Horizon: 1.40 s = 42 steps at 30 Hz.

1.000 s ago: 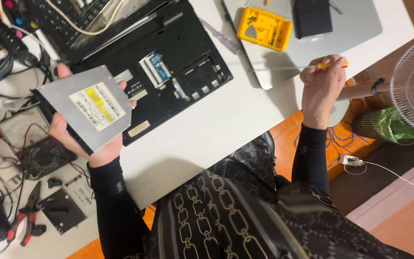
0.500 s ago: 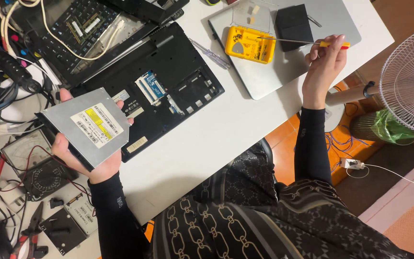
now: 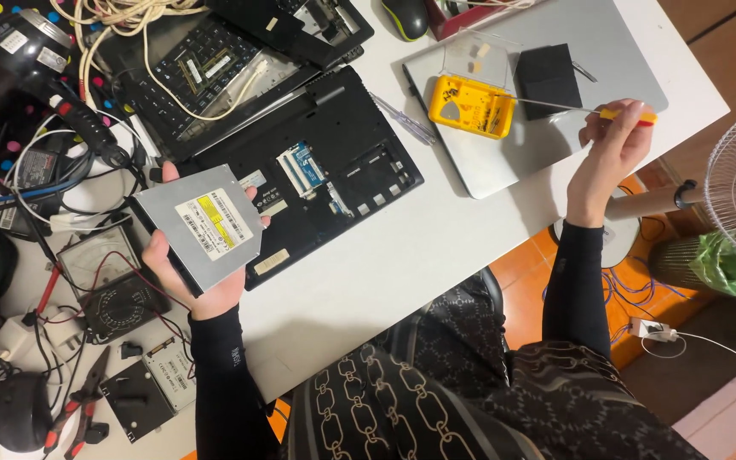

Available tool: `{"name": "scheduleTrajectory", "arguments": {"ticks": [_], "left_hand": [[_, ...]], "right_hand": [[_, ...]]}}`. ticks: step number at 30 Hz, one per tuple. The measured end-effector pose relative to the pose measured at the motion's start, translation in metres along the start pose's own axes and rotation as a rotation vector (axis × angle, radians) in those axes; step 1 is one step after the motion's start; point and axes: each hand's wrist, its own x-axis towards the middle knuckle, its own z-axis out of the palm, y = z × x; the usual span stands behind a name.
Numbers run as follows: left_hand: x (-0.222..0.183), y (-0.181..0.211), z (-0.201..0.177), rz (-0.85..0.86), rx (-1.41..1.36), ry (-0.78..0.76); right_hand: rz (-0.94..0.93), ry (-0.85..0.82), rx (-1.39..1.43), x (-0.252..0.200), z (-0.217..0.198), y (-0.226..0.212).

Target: Disassembling an optical drive and applying heat from a hair dryer to components.

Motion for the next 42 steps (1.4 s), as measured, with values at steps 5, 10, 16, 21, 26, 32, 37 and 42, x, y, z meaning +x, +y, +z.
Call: {"name": "scheduleTrajectory", "arguments": {"ticks": [5, 10, 16, 21, 26, 32, 37, 42], "left_hand": [[-0.001, -0.002, 0.0, 0.029, -0.003, -0.031], [-0.006, -0.008, -0.003, 0.074, -0.08, -0.06], [-0.002, -0.015, 0.0, 0.051, -0.245, -0.143], [-0.002, -0.02, 0.001, 0.026, -0.361, -0.213], [-0.001, -0.022, -0.001, 0.012, -0.4, -0.235], [0.0, -0.023, -0.003, 0.034, -0.367, -0.216], [-0.002, -0.024, -0.001, 0.033, -0.357, -0.18], [-0.004, -0.017, 0.003, 0.032, -0.289, -0.17]], "right_hand": [[-0.043, -0.014, -0.059, 0.0, 0.001, -0.003], [-0.034, -0.037, 0.051, 0.005, -0.02, 0.016], [-0.13, -0.247, 0.088, -0.002, 0.051, -0.033], [-0.169, -0.469, 0.101, -0.027, 0.143, -0.07], [-0.056, -0.847, -0.024, -0.058, 0.229, -0.07], [-0.141, -0.825, -0.218, -0.095, 0.252, -0.06], [-0.211, -0.964, -0.248, -0.102, 0.244, -0.047], [-0.441, -1.027, -0.41, -0.104, 0.249, -0.055]]}}
